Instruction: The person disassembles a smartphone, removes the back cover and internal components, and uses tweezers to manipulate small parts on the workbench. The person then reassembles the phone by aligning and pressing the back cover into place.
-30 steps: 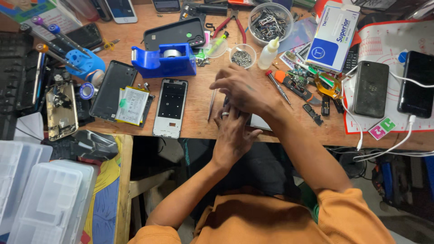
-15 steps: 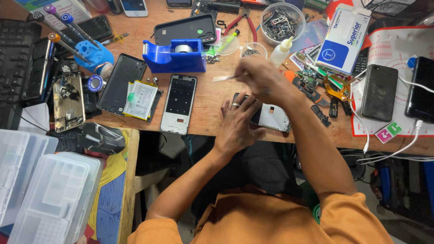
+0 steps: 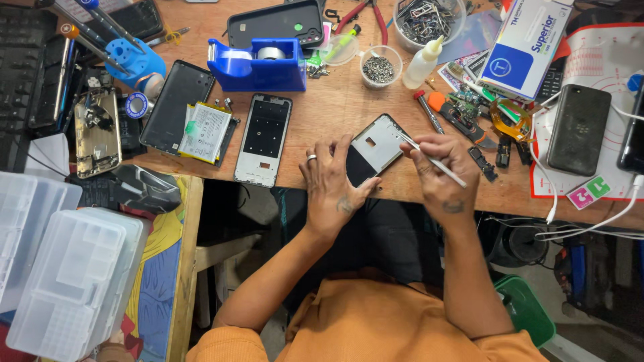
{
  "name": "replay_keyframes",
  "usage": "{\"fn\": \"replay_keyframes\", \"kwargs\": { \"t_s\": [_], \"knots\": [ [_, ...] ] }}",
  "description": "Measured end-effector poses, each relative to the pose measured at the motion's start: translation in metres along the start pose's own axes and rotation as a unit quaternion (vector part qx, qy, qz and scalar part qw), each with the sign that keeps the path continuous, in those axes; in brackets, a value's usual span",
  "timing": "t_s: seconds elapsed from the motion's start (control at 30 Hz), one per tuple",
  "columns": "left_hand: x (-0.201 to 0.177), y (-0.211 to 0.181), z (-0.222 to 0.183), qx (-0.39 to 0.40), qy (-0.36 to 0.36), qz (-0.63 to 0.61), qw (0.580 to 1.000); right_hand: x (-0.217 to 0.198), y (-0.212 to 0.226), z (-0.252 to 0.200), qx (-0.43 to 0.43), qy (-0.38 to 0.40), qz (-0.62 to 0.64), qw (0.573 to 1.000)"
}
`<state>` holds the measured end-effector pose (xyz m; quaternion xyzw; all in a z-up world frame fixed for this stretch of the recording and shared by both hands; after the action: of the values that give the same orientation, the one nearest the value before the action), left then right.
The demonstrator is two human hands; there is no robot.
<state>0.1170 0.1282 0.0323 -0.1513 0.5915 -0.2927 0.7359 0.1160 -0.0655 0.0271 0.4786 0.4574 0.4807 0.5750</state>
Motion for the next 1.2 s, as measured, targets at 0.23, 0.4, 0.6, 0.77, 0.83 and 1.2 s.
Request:
{"fn": "replay_keyframes", "kwargs": {
  "t_s": [0.23,0.4,0.6,0.77,0.83,1.2],
  "knots": [
    [-0.005,0.002,-0.01,-0.08,0.007,-0.033,0.996,0.012,-0.021,-0.018,0.01,-0.042,-0.104,0.994],
    [0.001,0.002,-0.014,-0.105,0.028,-0.096,0.989,0.025,-0.027,0.001,0.021,0.0,-0.082,0.996],
    [0.002,0.006,-0.016,-0.098,-0.04,-0.084,0.991,0.025,-0.033,0.02,0.077,0.029,-0.043,0.996],
    [0.008,-0.005,-0.02,0.041,-0.106,-0.071,0.991,0.003,-0.015,-0.006,0.003,-0.027,-0.088,0.996],
    [0.013,-0.006,-0.023,0.066,-0.094,-0.062,0.991,-0.006,-0.016,-0.025,0.034,-0.048,-0.101,0.993],
    [0.028,-0.017,-0.023,0.044,-0.068,0.007,0.997,-0.005,-0.006,-0.079,-0.145,-0.059,-0.216,0.964]
  ]
}}
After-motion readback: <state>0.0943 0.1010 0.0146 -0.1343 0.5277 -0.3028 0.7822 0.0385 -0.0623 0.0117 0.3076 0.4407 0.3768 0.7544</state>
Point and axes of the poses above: each hand's wrist, its own z-axis towards the middle knuckle, its own x-axis out of the palm, y = z × x, the point moved 6 cm from there along z, towards the middle knuckle, and after that the axes turned 10 degrees about x, right-handed, at the moved point
